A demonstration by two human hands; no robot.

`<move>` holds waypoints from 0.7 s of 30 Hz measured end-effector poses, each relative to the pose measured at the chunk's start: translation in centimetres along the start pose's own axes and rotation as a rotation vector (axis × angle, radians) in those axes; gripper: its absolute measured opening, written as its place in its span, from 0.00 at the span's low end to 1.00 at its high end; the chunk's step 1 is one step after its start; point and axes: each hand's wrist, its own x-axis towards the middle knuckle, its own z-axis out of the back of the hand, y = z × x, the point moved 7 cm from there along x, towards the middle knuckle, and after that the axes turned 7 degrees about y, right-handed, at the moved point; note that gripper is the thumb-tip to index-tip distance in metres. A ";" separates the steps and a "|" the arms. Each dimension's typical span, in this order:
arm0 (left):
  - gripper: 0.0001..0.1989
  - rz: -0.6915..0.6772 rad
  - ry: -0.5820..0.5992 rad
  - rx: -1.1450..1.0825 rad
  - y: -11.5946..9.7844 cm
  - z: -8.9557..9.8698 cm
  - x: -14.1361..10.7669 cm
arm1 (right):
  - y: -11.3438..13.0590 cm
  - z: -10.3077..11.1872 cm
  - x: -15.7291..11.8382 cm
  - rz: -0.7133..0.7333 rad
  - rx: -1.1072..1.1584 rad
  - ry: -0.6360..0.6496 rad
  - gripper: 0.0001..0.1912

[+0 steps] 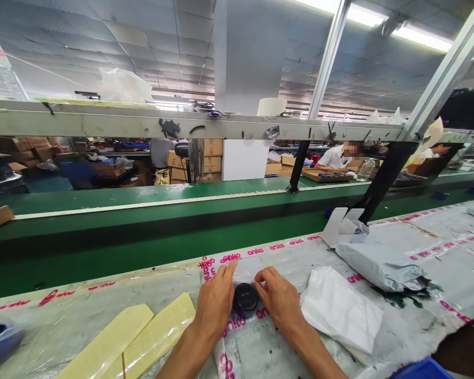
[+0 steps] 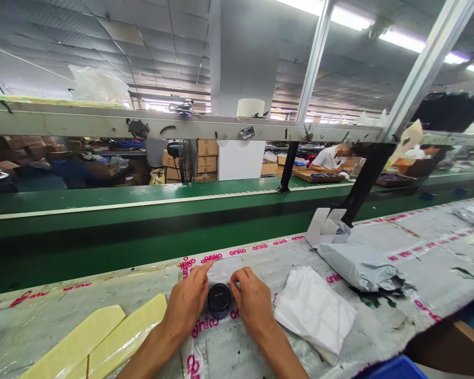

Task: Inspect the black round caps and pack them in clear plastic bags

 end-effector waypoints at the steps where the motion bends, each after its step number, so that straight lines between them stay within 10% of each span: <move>1: 0.28 -0.005 0.016 -0.021 0.0 -0.1 -0.4 | -0.1 0.0 -0.3 -0.010 0.028 0.022 0.07; 21: 0.42 -0.028 0.051 -0.370 1.6 -1.8 -3.8 | 2.2 0.6 -5.4 0.269 -0.018 0.085 0.11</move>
